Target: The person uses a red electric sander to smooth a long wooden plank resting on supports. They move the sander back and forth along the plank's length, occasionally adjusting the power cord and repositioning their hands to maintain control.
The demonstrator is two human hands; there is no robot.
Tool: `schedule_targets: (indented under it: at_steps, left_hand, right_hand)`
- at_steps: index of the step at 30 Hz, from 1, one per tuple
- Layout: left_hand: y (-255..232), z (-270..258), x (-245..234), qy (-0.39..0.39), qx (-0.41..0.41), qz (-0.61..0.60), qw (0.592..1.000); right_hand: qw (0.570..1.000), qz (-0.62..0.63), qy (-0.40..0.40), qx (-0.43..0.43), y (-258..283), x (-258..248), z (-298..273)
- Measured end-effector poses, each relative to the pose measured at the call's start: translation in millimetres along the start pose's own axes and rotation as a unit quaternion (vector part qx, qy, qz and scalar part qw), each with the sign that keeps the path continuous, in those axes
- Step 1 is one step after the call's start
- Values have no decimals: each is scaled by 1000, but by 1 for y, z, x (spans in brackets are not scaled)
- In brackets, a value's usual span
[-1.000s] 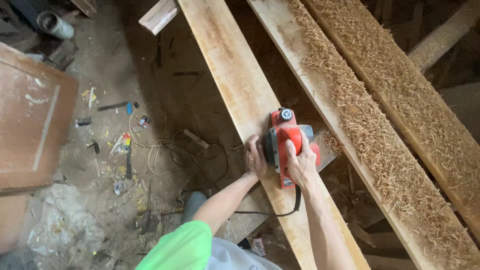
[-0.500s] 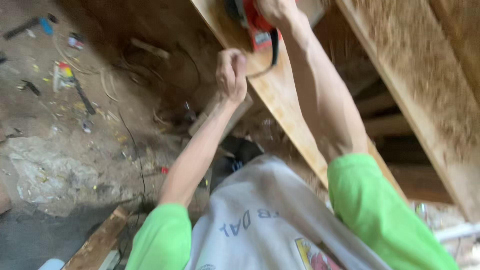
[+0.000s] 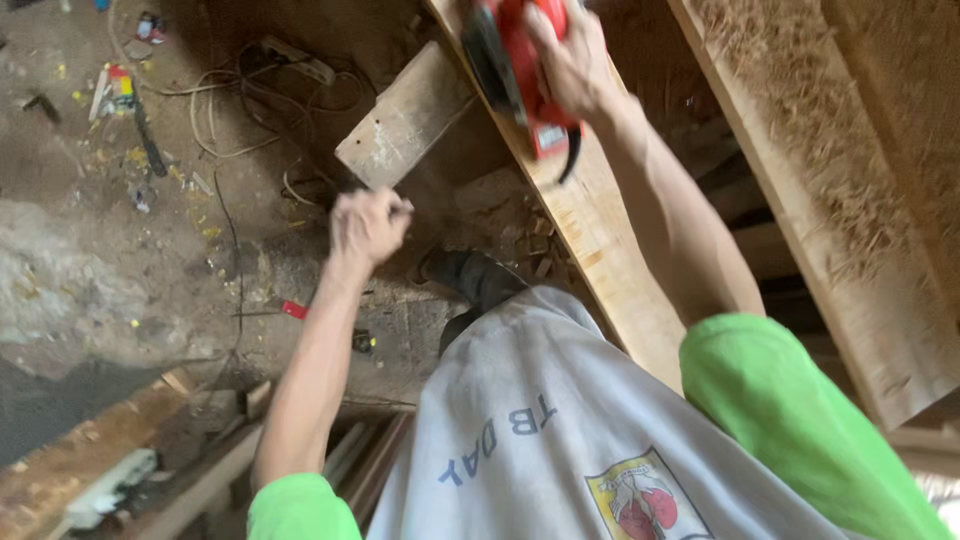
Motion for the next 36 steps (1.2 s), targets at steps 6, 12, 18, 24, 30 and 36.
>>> schedule_targets:
  at_steps: [6, 12, 18, 24, 30, 36]
  left_hand:
    - [-87, -109, 48, -52, -52, -40, 997]
    - [-153, -112, -13, -230, 6, -146, 962]
    - [-171, -48, -47, -298, 7, -157, 942]
    - [-138, -16, -27, -287, -140, -194, 927]
    - [-99, -5, -29, -282, -210, -161, 922]
    - [-73, 12, -40, -178, -267, -149, 935]
  right_hand:
    - [937, 243, 63, 242, 55, -58, -95]
    - [886, 281, 47, 366, 56, -73, -137]
    - [957, 153, 9, 246, 46, -48, -86]
    - [959, 58, 49, 272, 19, 24, 22]
    - [978, 83, -50, 185, -9, 125, 139]
    - [993, -4, -49, 111, -69, 206, 205]
Point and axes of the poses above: each hand's wrist, its own z-axis towards the middle knuckle, its own x-axis out of the palm, y = z × x, the point moved 5 cm from there along z, towards the middle knuckle, and after that the axes turned 13 degrees about -y, right-handed, at the moved point
